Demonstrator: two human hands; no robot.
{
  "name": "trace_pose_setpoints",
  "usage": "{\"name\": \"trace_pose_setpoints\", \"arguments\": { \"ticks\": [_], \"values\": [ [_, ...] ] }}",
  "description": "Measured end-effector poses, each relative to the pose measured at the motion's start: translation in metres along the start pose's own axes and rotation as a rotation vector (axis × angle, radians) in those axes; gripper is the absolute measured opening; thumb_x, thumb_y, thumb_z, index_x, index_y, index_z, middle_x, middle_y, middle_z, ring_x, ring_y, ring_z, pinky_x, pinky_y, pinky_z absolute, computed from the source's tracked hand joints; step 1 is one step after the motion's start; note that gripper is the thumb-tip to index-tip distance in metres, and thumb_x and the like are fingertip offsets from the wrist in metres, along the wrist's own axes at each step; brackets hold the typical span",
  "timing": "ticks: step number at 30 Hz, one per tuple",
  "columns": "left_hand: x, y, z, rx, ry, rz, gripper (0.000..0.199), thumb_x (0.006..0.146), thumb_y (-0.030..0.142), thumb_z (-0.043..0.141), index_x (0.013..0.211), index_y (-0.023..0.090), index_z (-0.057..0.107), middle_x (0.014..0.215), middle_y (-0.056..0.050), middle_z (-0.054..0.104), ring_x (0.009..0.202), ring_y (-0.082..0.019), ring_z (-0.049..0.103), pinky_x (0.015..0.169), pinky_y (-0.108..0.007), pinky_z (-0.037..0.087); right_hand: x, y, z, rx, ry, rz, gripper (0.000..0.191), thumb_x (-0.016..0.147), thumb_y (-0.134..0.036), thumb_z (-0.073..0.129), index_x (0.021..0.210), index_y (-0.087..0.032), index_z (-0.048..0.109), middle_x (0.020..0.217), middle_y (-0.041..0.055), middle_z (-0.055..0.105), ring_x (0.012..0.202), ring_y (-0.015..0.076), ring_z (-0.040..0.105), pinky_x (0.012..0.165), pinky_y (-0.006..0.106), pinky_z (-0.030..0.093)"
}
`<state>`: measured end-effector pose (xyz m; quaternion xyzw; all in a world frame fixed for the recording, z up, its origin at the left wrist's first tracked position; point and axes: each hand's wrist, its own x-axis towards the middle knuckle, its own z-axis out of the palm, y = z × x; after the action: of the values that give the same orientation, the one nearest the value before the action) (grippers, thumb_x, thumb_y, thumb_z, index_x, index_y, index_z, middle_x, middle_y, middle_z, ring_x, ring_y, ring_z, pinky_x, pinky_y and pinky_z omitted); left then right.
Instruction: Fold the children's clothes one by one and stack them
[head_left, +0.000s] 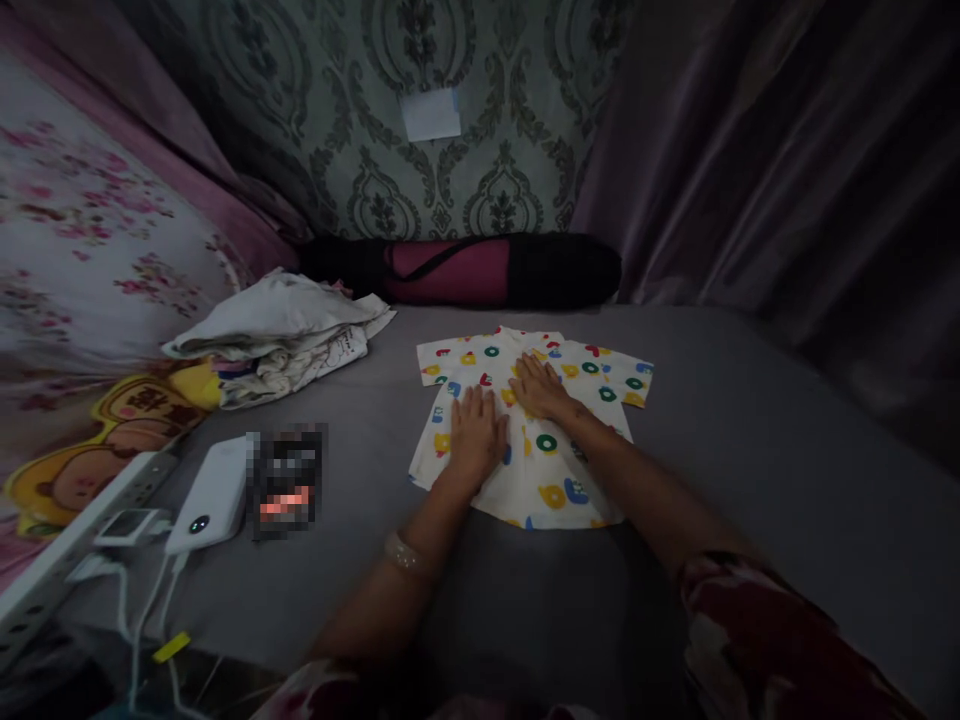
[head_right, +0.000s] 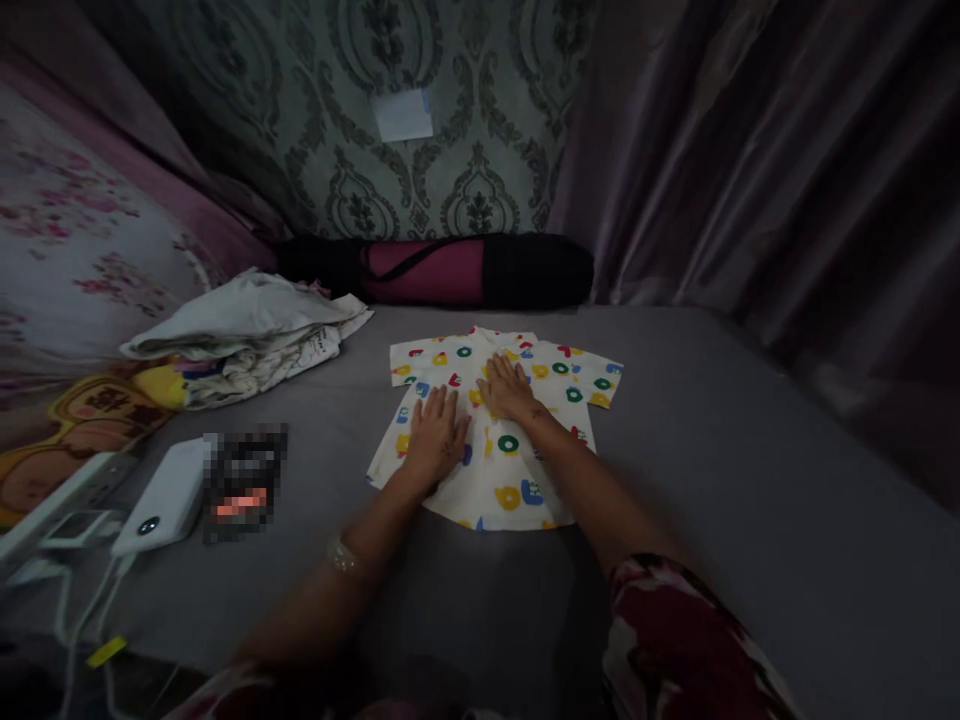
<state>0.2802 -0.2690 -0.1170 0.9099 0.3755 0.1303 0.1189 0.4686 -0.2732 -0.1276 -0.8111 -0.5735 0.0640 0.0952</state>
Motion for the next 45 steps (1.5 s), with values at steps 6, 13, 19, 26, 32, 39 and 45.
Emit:
{"name": "trace_pose_setpoints", "arguments": {
  "ticks": [6, 13, 19, 26, 32, 39, 45],
  "values": [
    [0.004, -0.023, -0.005, 0.078, -0.179, -0.095, 0.056, 0.097, 0.035, 0.029, 0.143, 0.005, 0.037, 0.155, -0.020, 0.029, 0.145, -0.032, 0.022, 0.116, -0.053, 0.020, -0.028, -0.016, 0.000, 0.001, 0.014, 0.010, 0.063, 0.099, -0.041, 0.021, 0.151, -0.006, 0.026, 0.160, 0.0135, 0.015, 0.148, 0.0248, 0.010, 0.119, 0.045, 0.008],
    [0.006, -0.025, -0.005, 0.121, -0.166, -0.125, 0.053, 0.097, 0.026, 0.025, 0.144, 0.004, 0.035, 0.155, -0.022, 0.028, 0.146, -0.033, 0.020, 0.116, -0.056, 0.019, -0.092, -0.050, 0.009, 0.006, 0.060, -0.153, 0.062, 0.099, -0.043, 0.023, 0.149, -0.007, 0.031, 0.158, 0.0136, 0.023, 0.147, 0.0240, 0.015, 0.119, 0.044, 0.009],
    [-0.007, -0.037, -0.007, 0.170, -0.190, -0.013, 0.053, 0.097, 0.031, 0.030, 0.143, 0.007, 0.036, 0.154, -0.022, 0.030, 0.144, -0.032, 0.025, 0.115, -0.053, 0.024, -0.127, -0.066, 0.004, 0.039, 0.050, -0.189, 0.063, 0.099, -0.044, 0.026, 0.149, -0.007, 0.031, 0.159, 0.0151, 0.021, 0.148, 0.0249, 0.012, 0.119, 0.047, 0.009],
    [-0.033, -0.061, -0.013, 0.220, -0.197, 0.224, 0.056, 0.098, 0.036, 0.029, 0.145, 0.008, 0.036, 0.154, -0.020, 0.032, 0.144, -0.030, 0.026, 0.115, -0.049, 0.026, -0.164, -0.075, -0.001, 0.164, -0.083, -0.293, 0.064, 0.100, -0.048, 0.022, 0.151, -0.009, 0.028, 0.159, 0.0139, 0.022, 0.147, 0.0231, 0.013, 0.120, 0.044, 0.008],
    [-0.042, -0.094, -0.020, 0.266, -0.190, 0.186, 0.064, 0.098, 0.047, 0.023, 0.149, 0.008, 0.031, 0.157, -0.019, 0.023, 0.146, -0.032, 0.021, 0.115, -0.052, 0.023, -0.177, -0.029, -0.012, 0.065, 0.076, -0.022, 0.062, 0.100, -0.044, 0.022, 0.151, -0.010, 0.027, 0.160, 0.0142, 0.015, 0.148, 0.0247, 0.008, 0.119, 0.048, 0.006],
    [-0.019, -0.083, -0.051, 0.380, -0.412, 0.146, 0.058, 0.095, 0.050, 0.027, 0.141, 0.019, 0.044, 0.152, -0.015, 0.038, 0.139, -0.034, 0.035, 0.111, -0.063, 0.021, -0.182, 0.010, -0.004, 0.182, 0.047, 0.056, 0.061, 0.099, -0.047, 0.030, 0.149, -0.013, 0.034, 0.158, 0.0139, 0.024, 0.147, 0.0261, 0.017, 0.119, 0.047, 0.012],
    [0.061, -0.022, -0.083, 0.340, -0.447, 0.155, 0.037, 0.088, 0.045, 0.047, 0.105, 0.018, 0.067, 0.118, -0.016, 0.067, 0.110, -0.033, 0.061, 0.096, -0.047, 0.043, -0.187, 0.055, -0.027, 0.415, 0.289, 0.427, 0.039, 0.093, -0.034, 0.042, 0.122, -0.016, 0.062, 0.113, 0.0114, 0.069, 0.098, 0.0219, 0.064, 0.083, 0.030, 0.048]
  ]
}}
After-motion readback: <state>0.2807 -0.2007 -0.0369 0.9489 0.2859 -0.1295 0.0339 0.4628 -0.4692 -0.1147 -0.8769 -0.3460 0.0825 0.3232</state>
